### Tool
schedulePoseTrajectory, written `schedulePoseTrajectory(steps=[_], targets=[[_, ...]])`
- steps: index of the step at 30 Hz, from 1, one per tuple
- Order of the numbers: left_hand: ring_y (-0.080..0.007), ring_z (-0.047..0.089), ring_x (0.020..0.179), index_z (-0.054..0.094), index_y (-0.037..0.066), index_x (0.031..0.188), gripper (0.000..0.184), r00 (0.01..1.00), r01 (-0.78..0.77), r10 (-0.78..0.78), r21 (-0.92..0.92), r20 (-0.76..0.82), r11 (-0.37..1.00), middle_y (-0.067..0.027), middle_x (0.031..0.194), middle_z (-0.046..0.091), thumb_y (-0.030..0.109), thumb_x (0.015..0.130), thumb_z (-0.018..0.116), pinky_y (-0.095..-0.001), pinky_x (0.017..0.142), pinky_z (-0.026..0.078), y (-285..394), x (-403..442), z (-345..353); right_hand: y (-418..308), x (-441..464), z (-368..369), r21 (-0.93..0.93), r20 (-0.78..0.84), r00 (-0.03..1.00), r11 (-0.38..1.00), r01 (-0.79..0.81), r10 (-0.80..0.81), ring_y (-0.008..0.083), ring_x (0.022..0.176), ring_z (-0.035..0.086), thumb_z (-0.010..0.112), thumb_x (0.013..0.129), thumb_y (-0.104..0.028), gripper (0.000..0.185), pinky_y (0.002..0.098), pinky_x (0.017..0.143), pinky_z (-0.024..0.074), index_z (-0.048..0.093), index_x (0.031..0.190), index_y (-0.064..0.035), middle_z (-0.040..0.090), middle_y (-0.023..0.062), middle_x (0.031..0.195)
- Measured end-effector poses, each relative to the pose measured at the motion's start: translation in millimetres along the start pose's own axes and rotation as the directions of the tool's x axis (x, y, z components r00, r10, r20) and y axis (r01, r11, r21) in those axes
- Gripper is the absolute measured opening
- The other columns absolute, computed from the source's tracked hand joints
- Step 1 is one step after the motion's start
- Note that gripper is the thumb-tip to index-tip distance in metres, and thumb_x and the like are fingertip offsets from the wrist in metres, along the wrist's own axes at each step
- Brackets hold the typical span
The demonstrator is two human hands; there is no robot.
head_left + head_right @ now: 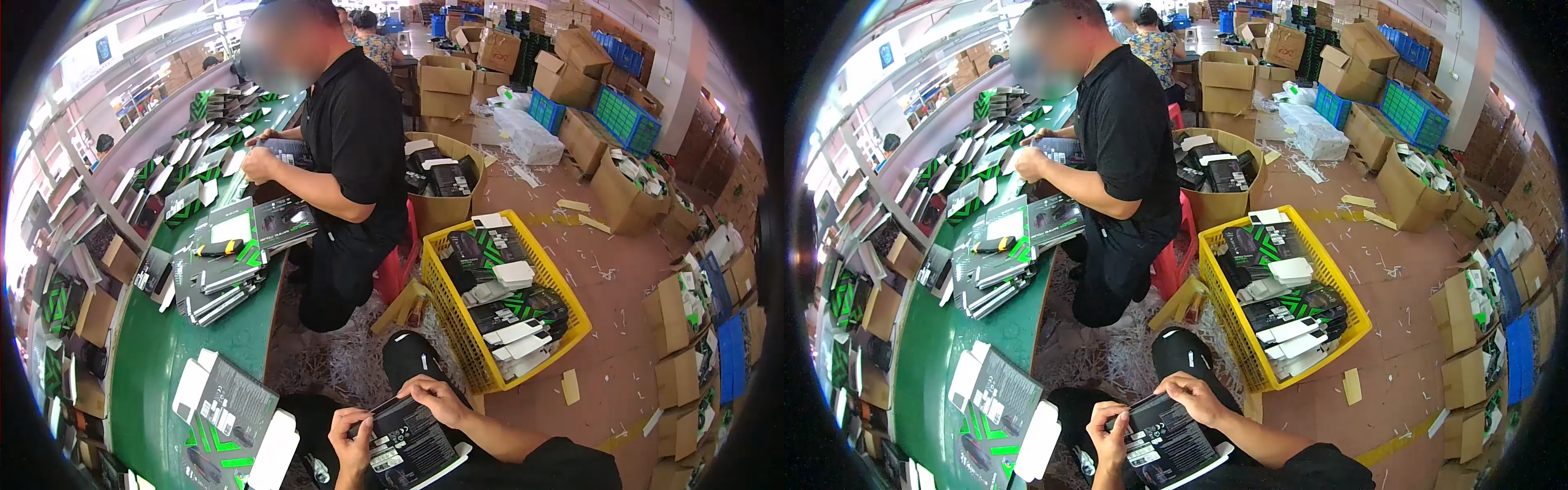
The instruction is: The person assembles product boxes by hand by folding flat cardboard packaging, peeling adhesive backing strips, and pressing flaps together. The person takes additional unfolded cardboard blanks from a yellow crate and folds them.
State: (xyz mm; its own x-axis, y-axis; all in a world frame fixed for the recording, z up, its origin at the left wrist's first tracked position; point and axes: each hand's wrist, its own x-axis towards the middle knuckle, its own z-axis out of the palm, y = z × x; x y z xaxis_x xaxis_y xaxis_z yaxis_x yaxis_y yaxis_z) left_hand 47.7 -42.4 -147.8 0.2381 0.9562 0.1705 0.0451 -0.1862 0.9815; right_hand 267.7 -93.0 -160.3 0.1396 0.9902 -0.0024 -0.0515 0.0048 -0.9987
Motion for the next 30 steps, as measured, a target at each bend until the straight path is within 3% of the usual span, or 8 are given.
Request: schedulePoseTrajectory(steps=[3, 12, 15, 26, 28, 30], targets=[[-0.0208, 0.064, 0.091, 0.075, 0.000, 0.087, 0.007, 1.000, 0.010, -0.010, -0.002, 0.003, 1.000, -0.0108, 0.094, 0.069, 0.005, 0.083, 0.078, -0.0329, 0.083, 0.049, 0, -1, -2, -8, -4, -2, -0.067, 0.027, 0.998, 0.996, 0.064, -0.062, 0.0169, 0.108, 0.061, 0.053, 0.108, -0.027, 0.033, 0.0320, 0.099, 0.0452, 0.074, 0.107, -0.0021, 0.066, 0.0076, 0.111], [-0.0205, 0.064, 0.091, 0.076, 0.000, 0.087, 0.006, 1.000, 0.005, -0.004, -0.036, 0.030, 0.999, -0.0124, 0.095, 0.070, 0.003, 0.082, 0.078, -0.0329, 0.082, 0.050, 3, -2, -1, -2, -5, -11, 0.052, 0.087, 0.986, 0.989, 0.136, -0.140, 0.0198, 0.112, 0.061, 0.049, 0.109, -0.030, 0.038, 0.0337, 0.101, 0.0443, 0.075, 0.111, -0.0027, 0.066, 0.0088, 0.115], [-0.0208, 0.065, 0.091, 0.076, 0.000, 0.086, 0.006, 1.000, 0.004, -0.002, -0.055, 0.031, 0.998, -0.0128, 0.095, 0.070, 0.002, 0.081, 0.079, -0.0333, 0.082, 0.050, 0, -2, -1, -1, -5, -12, 0.012, 0.099, 0.983, 0.988, 0.154, -0.154, 0.0195, 0.112, 0.060, 0.051, 0.108, -0.031, 0.038, 0.0333, 0.100, 0.0447, 0.075, 0.112, -0.0031, 0.065, 0.0089, 0.114], [-0.0218, 0.066, 0.093, 0.076, 0.001, 0.084, 0.007, 0.996, 0.012, -0.006, -0.063, 0.093, 0.998, -0.0130, 0.094, 0.071, 0.003, 0.080, 0.080, -0.0336, 0.084, 0.051, 3, -5, -1, -11, -14, -16, -0.148, 0.102, 0.949, 0.939, 0.310, -0.298, 0.0176, 0.101, 0.063, 0.063, 0.102, -0.017, 0.020, 0.0304, 0.088, 0.0503, 0.077, 0.107, -0.0018, 0.063, 0.0073, 0.108], [-0.0237, 0.067, 0.092, 0.076, 0.002, 0.085, 0.007, 0.990, -0.082, 0.083, -0.011, 0.113, 0.997, -0.0136, 0.093, 0.071, 0.002, 0.079, 0.078, -0.0347, 0.084, 0.051, 1, -1, -2, -12, -16, -14, -0.180, 0.078, 0.945, 0.928, 0.327, -0.318, 0.0178, 0.100, 0.063, 0.065, 0.101, -0.015, 0.018, 0.0302, 0.088, 0.0502, 0.076, 0.105, -0.0016, 0.064, 0.0077, 0.107], [-0.0245, 0.068, 0.090, 0.076, 0.002, 0.085, 0.007, 0.991, -0.076, 0.074, 0.016, 0.108, 0.997, -0.0134, 0.090, 0.073, 0.001, 0.078, 0.077, -0.0358, 0.084, 0.052, 2, 0, 0, -8, -17, -14, -0.196, 0.040, 0.960, 0.940, 0.280, -0.277, 0.0197, 0.101, 0.064, 0.067, 0.098, -0.013, 0.016, 0.0305, 0.087, 0.0503, 0.074, 0.106, -0.0017, 0.065, 0.0086, 0.108]])
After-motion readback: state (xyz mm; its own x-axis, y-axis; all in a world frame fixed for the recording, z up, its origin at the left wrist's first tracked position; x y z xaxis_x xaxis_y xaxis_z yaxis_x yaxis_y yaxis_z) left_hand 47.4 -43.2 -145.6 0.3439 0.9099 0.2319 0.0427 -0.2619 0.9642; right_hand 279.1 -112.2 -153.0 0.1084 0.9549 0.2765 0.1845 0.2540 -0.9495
